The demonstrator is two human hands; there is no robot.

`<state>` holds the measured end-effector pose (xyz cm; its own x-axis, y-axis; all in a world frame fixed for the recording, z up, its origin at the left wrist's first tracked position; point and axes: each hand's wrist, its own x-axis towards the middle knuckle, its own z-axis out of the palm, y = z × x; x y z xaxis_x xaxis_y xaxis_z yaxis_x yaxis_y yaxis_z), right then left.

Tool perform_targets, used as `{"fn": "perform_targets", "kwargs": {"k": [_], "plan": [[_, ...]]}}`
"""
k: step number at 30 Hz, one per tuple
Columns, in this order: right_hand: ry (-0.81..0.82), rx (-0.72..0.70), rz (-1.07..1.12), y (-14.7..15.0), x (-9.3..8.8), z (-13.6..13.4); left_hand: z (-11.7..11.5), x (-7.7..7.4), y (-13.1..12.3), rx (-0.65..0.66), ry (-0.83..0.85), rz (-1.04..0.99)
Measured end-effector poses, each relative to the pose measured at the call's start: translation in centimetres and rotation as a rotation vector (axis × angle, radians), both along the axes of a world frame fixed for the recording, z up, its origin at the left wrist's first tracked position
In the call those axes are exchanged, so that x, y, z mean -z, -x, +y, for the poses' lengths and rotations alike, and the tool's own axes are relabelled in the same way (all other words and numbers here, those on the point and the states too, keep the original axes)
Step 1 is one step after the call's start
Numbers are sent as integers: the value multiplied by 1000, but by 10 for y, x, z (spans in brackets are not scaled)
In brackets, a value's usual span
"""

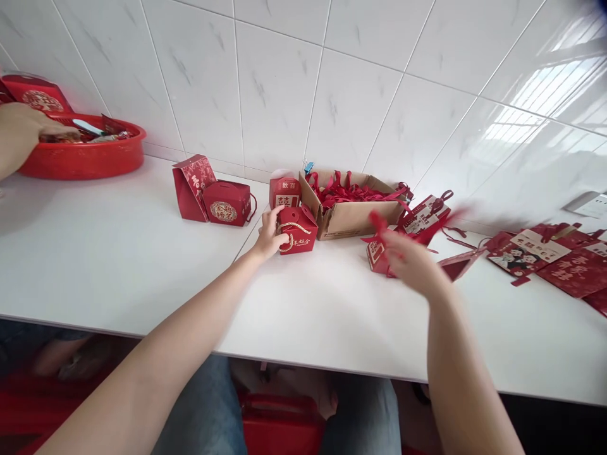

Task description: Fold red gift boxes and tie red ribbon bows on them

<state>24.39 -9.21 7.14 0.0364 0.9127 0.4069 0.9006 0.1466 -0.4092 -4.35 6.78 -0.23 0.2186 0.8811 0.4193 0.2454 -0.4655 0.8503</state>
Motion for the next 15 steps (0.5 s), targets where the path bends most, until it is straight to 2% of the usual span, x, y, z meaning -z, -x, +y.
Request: {"fn": "perform_targets", "kwargs": {"k": [3,5,7,10,13,15], "plan": [[83,28,-104,19,12,-4,0,-1,-1,-2,-1,-11],[13,55,-69,27,18,0,0,-2,-2,13,13,-36],[-155,64,87,31,20,6,-1,-2,-3,60,37,-75],[-406,136,452,32,13,16,-3,-4,-2,173,65,-120],[-449,259,831,33,8,27,-5,-9,4,251,75,-89],[-426,244,897,35,11,35,-8,-14,10,288,95,-50]]}}
